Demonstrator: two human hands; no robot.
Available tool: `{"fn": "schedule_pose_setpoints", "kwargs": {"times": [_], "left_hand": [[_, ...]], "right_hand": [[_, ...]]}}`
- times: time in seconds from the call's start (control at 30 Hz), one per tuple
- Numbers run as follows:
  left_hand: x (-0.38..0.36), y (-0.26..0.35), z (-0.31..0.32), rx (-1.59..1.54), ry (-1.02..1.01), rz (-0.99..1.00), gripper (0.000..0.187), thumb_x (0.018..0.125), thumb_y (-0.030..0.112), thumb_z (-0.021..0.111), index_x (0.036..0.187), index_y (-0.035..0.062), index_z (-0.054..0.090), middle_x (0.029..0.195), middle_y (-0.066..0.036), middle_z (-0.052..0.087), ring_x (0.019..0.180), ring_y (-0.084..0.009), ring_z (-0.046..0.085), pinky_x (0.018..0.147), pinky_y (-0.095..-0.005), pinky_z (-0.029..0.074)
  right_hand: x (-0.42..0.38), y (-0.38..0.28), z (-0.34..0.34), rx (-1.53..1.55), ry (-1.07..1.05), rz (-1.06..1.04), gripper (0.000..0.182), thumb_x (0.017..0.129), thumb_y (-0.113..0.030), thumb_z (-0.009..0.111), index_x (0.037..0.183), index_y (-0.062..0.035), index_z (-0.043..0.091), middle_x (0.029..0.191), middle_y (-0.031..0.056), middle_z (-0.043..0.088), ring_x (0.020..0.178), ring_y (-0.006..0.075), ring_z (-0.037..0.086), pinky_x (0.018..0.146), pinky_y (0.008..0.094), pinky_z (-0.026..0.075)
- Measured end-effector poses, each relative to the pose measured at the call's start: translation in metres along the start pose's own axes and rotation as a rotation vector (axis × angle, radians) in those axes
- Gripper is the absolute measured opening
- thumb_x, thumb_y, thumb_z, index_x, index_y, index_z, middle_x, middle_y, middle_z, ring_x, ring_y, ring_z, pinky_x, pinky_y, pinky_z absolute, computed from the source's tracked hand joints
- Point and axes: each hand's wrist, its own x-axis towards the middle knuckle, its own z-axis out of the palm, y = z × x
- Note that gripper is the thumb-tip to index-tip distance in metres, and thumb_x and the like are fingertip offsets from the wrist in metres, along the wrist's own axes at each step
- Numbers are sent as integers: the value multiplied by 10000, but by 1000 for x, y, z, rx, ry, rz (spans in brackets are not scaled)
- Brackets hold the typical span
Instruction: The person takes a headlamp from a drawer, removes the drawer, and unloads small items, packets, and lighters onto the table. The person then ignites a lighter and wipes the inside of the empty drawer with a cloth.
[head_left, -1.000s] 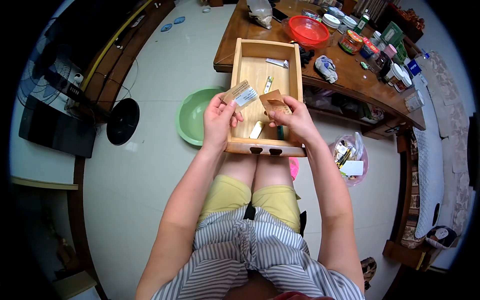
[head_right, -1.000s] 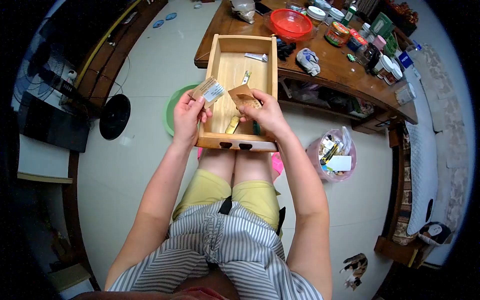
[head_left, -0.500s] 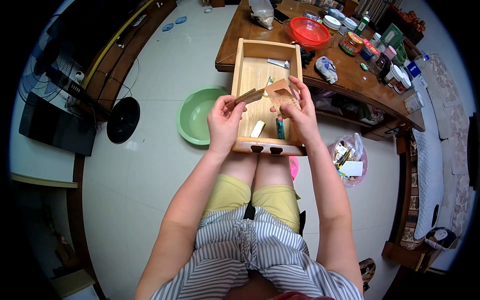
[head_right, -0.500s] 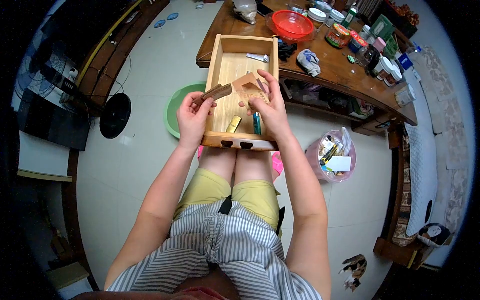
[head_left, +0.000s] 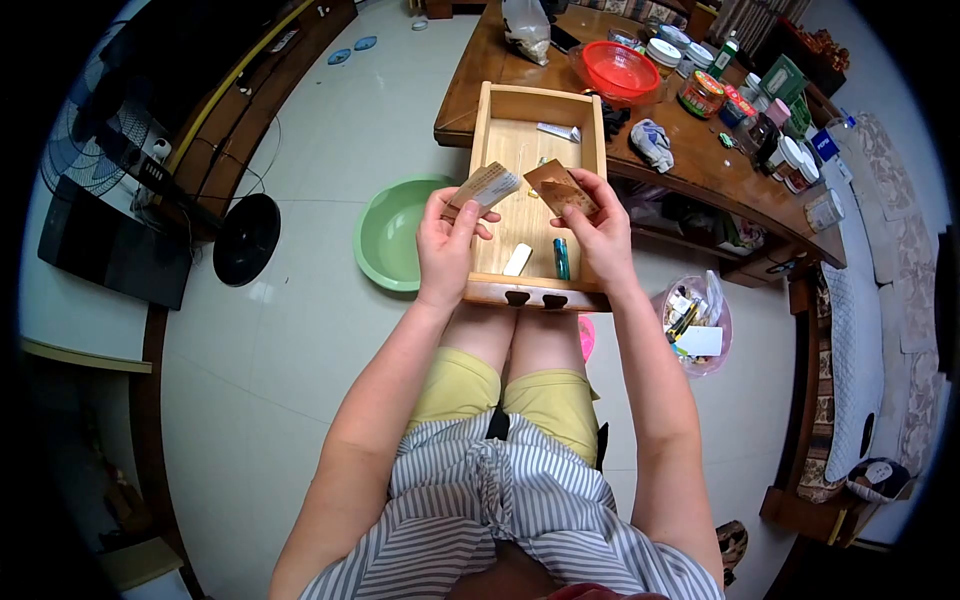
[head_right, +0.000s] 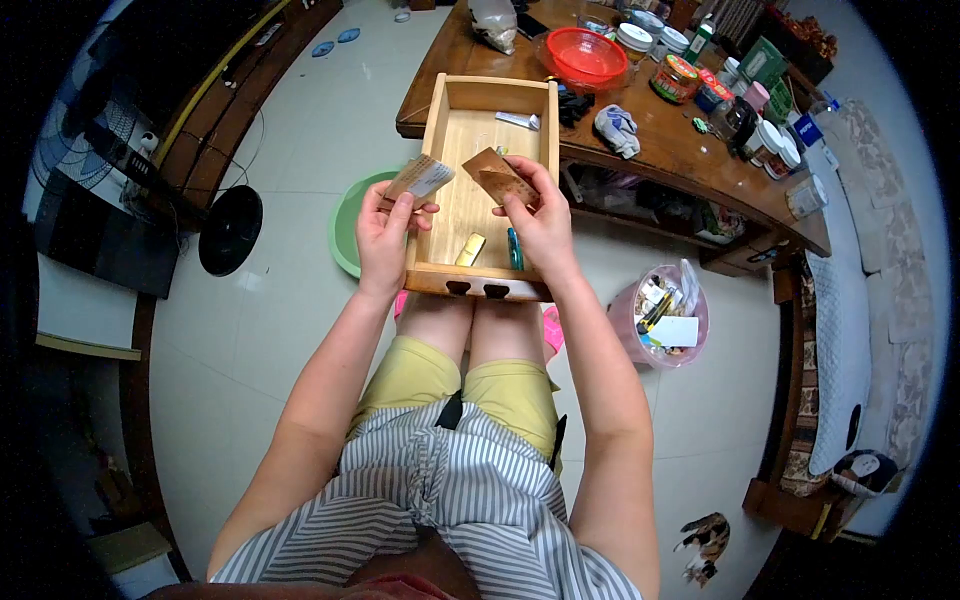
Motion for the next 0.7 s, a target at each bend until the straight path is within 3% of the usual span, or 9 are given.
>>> {"fn": "schedule_pose_setpoints", "kwargs": {"times": [0.23,0.43,0.57,0.7], "left_hand": [[-1,-1,6,32,-23,21,153,956,72,495,1082,-15,494,1011,-113,627,870,-154,640,725,-264,546],[0,2,8,-83,-137,-89,156,959,59,471,1093,-20,474,1023,-118,624,909,-181,648,807,-299,560],[0,3,3,-53,-226,-107,177,971,71,454,1124,-17,457,1091,-142,614,973,-211,637,869,-353,550],[-1,2,3,-83,-229,-107,172,965,65,467,1118,-13,466,1058,-119,619,971,-190,632,880,-346,539]], "right_hand": [[-7,5,2,-187,-45,-85,453,806,81,505,1248,-20,499,1172,89,565,1026,143,572,801,269,535],[-9,7,9,-95,-16,-42,453,794,83,507,1237,-11,491,1156,103,572,1030,168,586,879,283,495],[-12,6,8,-229,-32,-101,431,792,74,500,1217,0,469,1137,126,569,1038,199,593,897,303,482],[-14,4,9,-323,-54,-165,420,790,70,470,1205,6,454,1131,147,562,1056,220,586,893,309,478]]}}
